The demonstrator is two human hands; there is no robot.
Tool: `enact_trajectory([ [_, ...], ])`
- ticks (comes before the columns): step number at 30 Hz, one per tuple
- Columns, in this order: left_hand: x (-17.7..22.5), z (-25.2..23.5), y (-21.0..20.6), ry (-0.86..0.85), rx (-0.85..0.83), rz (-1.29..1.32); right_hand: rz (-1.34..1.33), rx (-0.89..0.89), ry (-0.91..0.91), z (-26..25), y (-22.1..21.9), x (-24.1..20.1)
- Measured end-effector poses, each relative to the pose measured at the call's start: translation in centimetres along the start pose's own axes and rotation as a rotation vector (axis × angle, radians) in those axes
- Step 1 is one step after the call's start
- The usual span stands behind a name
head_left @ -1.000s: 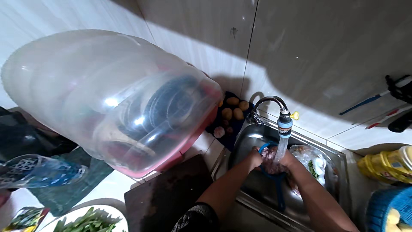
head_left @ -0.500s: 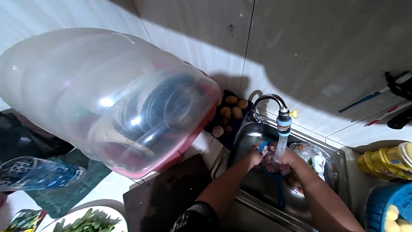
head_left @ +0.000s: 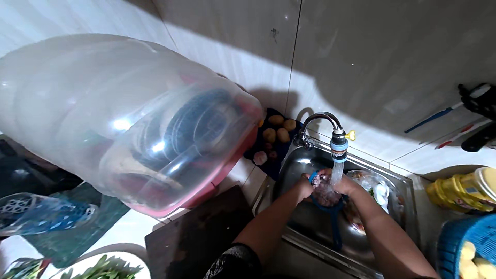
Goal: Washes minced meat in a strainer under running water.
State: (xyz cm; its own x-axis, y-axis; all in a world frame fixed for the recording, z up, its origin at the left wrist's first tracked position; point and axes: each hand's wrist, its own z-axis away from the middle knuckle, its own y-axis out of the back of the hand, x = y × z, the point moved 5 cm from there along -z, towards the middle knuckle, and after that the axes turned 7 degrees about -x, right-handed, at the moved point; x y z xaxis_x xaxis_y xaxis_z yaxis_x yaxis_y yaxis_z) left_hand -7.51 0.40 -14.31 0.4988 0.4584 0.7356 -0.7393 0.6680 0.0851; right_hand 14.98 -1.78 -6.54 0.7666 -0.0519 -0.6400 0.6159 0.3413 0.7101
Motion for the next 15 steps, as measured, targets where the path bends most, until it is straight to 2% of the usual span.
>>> enact_trajectory([
  [3, 0.3, -0.3, 0.4, 0.001, 0.057, -0.096, 0.089, 0.061, -0.11, 1.1, 0.4, -0.8],
  [7, 0.8, -0.8, 1.4, 0.0, 0.069, -0.089, 0.142, 0.132, -0.181, 0.6, 0.2, -1.7],
  [9, 0.6, -2.0, 1.8, -0.041, 0.098, -0.116, 0.121, 0.124, -0.193, 0.3, -0.1, -1.9],
  [12, -0.3, -3.8, 2.9, -0.123, 0.189, -0.179, 0.03, 0.079, -0.109, 0.0, 0.3, -3.5],
  [15, 0.5, -1.8, 3.7, -0.18, 0.334, -0.321, -0.026, -0.003, -0.113, 0.1, 0.8, -3.8],
])
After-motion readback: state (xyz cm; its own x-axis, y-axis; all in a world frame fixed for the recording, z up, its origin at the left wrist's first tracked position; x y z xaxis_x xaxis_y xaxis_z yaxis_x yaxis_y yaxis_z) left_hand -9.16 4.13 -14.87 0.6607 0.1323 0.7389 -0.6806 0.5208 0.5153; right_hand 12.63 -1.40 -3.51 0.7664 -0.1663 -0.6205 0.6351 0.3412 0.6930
